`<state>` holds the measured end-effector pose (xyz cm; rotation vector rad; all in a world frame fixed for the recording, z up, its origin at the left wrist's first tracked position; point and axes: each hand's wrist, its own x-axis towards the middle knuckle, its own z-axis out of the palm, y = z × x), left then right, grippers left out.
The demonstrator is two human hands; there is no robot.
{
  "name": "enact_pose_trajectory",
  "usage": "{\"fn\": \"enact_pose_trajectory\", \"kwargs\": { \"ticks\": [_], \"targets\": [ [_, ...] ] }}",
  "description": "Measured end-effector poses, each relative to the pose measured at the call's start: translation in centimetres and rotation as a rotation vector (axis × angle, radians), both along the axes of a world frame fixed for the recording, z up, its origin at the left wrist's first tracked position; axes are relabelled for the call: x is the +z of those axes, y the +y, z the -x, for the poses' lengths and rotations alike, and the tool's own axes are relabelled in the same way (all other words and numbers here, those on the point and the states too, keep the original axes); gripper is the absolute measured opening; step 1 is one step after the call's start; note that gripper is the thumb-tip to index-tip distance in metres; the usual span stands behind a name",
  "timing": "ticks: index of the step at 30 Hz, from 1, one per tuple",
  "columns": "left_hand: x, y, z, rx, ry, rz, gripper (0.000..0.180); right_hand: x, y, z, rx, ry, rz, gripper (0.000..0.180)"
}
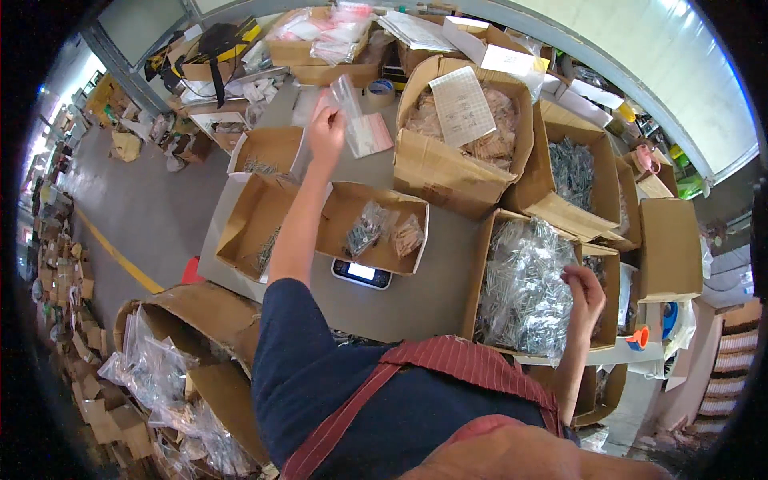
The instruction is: The person places metal hardware pieces into small plastic bags, weighs the bags on a scale, and seals them.
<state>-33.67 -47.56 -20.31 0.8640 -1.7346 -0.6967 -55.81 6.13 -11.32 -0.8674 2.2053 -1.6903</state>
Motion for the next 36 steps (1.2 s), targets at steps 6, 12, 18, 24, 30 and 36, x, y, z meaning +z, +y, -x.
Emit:
{"fn": "enact_pose_trajectory", "kwargs": {
  "ticks": [6,12,18,24,30,36],
  "targets": [
    [8.6,21.3,0.5,-0.215,0.132,0.32,0.006,2.7,-8.2,-5.5,0.471,0.07,0.027,0.031],
    [8.7,36.0,-0.2,-0.311,-0.009,0.468,0.012,2.7,-6.7,-7.0,0.544,-0.247,0.102,0.02],
    [6.5,40.6,-2.0,-0.255,-0.051,0.242,0.014,0.4,-3.6,-7.6,0.617,-0.404,-0.076,0.013],
    [4.8,42.2,-3.5,-0.365,-0.098,0.131,0.013,-1.1,-3.0,-6.8,0.79,-0.384,-0.183,0.011],
    [5.2,42.2,-5.1,-0.31,-0.144,-0.106,0.007,0.3,-3.7,-7.6,0.815,-0.374,-0.335,0.007],
    [6.5,41.7,-5.7,-0.427,-0.299,-0.347,0.029,-2.2,-3.9,-8.0,0.886,0.097,-0.311,0.012]
  ]
}}
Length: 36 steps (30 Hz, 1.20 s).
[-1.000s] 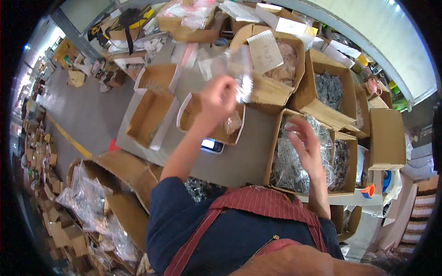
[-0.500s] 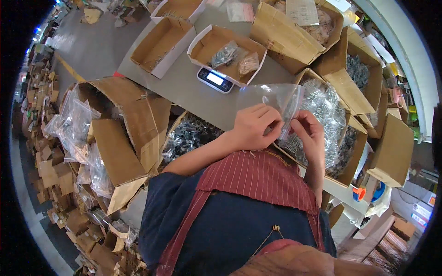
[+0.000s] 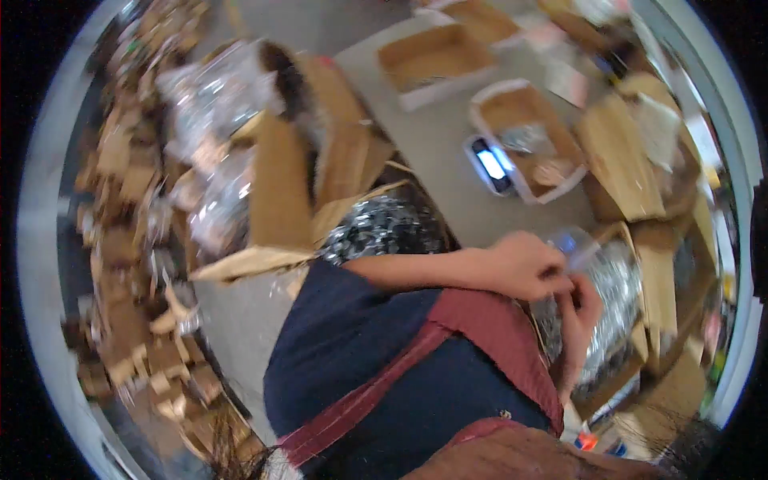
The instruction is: The person places metal hardware pieces into small plastic bags, weighs the bags on a scale, and seals them.
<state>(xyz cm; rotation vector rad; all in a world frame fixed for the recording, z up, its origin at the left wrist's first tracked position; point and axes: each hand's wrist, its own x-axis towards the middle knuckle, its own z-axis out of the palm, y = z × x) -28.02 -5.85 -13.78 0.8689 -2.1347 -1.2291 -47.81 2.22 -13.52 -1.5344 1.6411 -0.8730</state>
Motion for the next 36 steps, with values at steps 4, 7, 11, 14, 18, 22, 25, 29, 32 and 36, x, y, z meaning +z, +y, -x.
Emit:
{"fn": "enact_pose_trajectory", "kwargs": {
  "ticks": [4,7,11,14,18,22,25,29,32,36],
  "targets": [
    [-0.5,-0.4,0.7,0.021,0.043,-0.01,0.037,0.2,-1.1,-1.6,-0.039,-0.169,0.025,0.016],
    [-0.1,-0.9,-0.1,-0.047,0.145,-0.124,0.038,1.7,-2.1,-2.3,0.051,-0.4,-0.078,0.015],
    [-0.1,-1.5,-1.1,-0.147,0.367,-0.496,0.036,2.1,-3.2,-2.5,0.102,-0.577,-0.146,0.016],
    [-0.6,-1.6,-1.3,-0.107,0.417,-0.501,0.031,2.5,-3.5,-2.8,-0.011,-0.53,-0.245,0.016],
    [-1.4,-1.3,-0.7,0.046,0.53,-0.382,0.021,1.1,-3.4,-4.3,-0.142,-0.402,-0.056,0.015],
    [-1.8,-1.5,-0.1,0.163,0.322,0.081,0.018,1.2,-3.4,-4.1,-0.044,0.086,0.266,0.011],
    [-1.5,-1.8,-0.8,0.248,0.151,0.194,0.016,0.4,-3.5,-2.8,-0.053,0.483,0.5,0.008],
    [-1.1,-2.3,-1.9,0.226,-0.095,0.133,0.018,1.2,-3.7,-2.2,-0.169,0.624,0.452,0.009],
    [-1.4,-2.1,-1.9,0.131,-0.233,0.138,0.02,2.0,-4.8,-4.2,0.048,0.705,0.527,0.023],
    [-0.4,-2.6,-1.8,-0.014,-0.375,0.162,0.022,2.3,-6.2,-4.1,0.364,0.851,0.574,0.034]
  ]
}}
